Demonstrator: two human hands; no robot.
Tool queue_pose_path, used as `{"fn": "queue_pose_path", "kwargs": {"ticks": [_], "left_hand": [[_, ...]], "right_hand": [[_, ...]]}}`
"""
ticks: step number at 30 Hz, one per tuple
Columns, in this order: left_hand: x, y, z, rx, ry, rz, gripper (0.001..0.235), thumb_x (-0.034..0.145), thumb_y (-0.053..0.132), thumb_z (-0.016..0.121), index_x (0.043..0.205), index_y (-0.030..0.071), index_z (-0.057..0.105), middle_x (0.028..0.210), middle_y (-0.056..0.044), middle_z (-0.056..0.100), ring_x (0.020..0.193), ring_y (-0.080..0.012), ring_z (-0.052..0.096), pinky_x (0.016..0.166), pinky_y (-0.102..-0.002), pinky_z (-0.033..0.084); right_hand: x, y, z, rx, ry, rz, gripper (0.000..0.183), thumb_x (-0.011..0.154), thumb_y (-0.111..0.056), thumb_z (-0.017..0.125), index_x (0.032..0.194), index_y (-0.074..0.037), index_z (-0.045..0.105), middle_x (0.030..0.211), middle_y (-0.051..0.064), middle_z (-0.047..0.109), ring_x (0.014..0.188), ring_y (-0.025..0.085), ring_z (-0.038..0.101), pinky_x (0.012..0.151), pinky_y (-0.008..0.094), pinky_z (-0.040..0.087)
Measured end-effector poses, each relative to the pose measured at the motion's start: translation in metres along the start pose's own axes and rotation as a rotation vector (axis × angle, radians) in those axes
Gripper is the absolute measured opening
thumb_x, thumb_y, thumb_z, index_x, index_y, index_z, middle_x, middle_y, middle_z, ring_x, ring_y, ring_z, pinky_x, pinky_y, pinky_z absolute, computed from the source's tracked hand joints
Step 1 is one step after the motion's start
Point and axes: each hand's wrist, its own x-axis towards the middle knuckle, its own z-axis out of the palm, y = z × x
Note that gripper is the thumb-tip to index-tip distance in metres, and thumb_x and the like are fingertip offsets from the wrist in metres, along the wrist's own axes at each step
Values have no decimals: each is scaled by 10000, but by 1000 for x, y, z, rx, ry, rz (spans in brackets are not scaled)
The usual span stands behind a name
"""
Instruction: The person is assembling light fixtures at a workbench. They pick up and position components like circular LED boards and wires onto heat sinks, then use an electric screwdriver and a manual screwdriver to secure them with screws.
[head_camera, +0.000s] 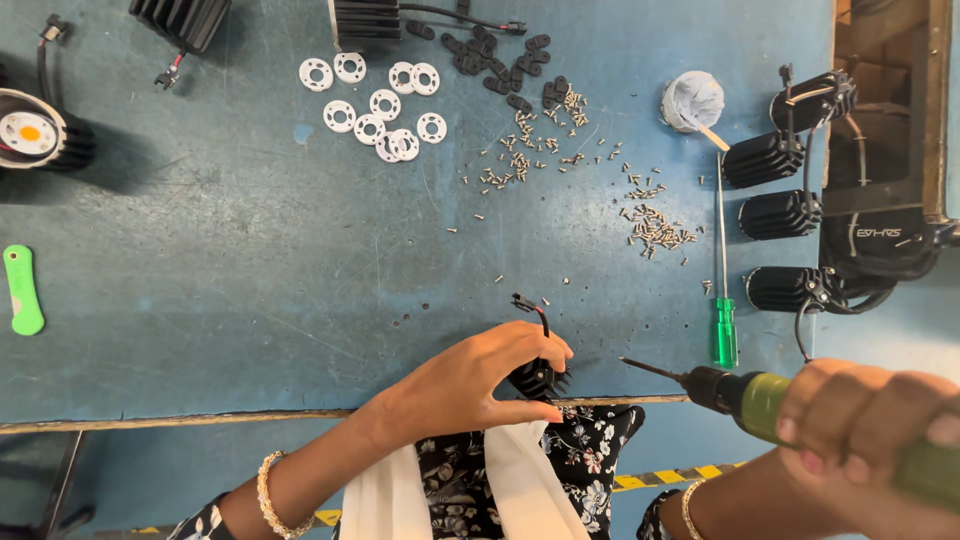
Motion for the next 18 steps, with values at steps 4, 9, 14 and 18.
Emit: {"fn": "queue_pose_path", "kwargs": {"ticks": [4, 9, 14, 18], "left_hand": [[-1, 0, 2, -14, 28, -19, 381, 918, 288, 792, 1176, 84, 600, 1210, -35, 689, 1126, -224, 680, 996, -359, 557], [-2, 0, 3, -16, 83, -6, 394, 902, 266, 810, 1166, 70, 593, 1232, -61, 693, 1115, -252, 681, 994, -369, 557], [-1, 1, 5, -4, 108, -6, 392, 907, 255, 814, 1166, 64, 590, 1245, -61, 696, 1111, -247, 684, 999, -363, 562], [0, 0, 7, -25, 102, -12, 425, 902, 245, 811, 1222, 56, 604, 1170, -56, 691, 1096, -236, 680, 994, -362, 561]], "right_hand": [[0, 1, -12, -11, -43, -22, 389, 1000, -348, 497, 1229, -58, 618, 754, 27, 610, 562, 203, 575, 613, 441, 490], [4, 3, -16, -37, -78, -8, 400, 997, -347, 502, 1251, -61, 619, 776, 20, 620, 577, 206, 584, 647, 461, 502], [10, 4, -8, -49, -100, 14, 399, 1006, -347, 492, 1252, -53, 605, 776, 34, 629, 608, 229, 590, 650, 469, 504], [13, 5, -2, -56, -79, 17, 398, 999, -350, 492, 1237, -50, 601, 764, 40, 625, 596, 230, 583, 640, 473, 513]]}}
